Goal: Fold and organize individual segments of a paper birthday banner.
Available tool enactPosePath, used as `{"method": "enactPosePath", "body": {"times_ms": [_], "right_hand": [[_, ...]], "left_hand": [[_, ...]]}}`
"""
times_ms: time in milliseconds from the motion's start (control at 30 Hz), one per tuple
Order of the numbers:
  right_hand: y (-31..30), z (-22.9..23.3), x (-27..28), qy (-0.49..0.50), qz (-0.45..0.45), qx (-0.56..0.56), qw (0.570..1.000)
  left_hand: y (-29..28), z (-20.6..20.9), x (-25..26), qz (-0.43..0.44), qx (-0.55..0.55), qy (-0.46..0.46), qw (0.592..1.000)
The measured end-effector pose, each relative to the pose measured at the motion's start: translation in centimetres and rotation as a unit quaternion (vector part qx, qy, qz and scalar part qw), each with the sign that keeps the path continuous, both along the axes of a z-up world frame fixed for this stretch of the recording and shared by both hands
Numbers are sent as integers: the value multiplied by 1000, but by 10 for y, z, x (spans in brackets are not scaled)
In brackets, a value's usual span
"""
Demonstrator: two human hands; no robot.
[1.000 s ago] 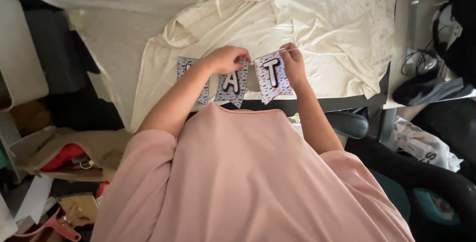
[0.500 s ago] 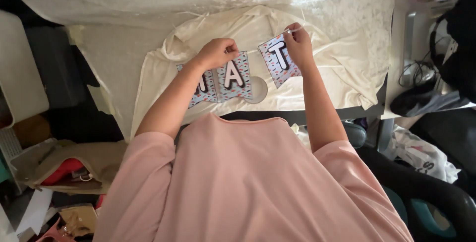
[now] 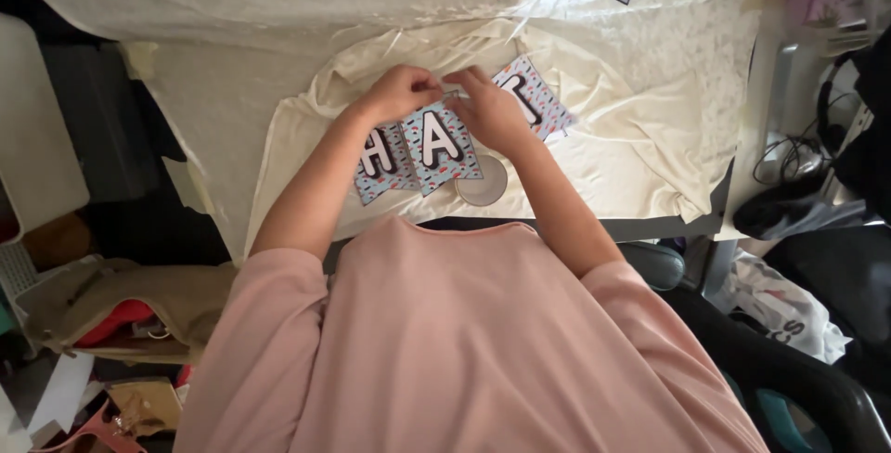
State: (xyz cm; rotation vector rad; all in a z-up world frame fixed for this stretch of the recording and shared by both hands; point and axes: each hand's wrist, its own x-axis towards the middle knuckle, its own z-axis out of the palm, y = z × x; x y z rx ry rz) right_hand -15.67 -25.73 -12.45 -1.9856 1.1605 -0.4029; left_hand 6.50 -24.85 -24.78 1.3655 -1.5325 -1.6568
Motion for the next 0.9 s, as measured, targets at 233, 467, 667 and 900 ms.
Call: {"method": "enactPosePath", "body": {"times_ms": [233,467,667,900], "right_hand": [[-13,-24,12,86,50,62,993],[38,10,-8,32,5,-66,997],[73,27,-52,49,75,-34,995],[70,38,-49,65,118,-49,990]], "left_hand": [[9,26,26,10,16,-59,998],[21,24,34,46,-54,-116,991],[33,14,42,63,17,10,998],[72,78,26,15,-131,-164,978]]}}
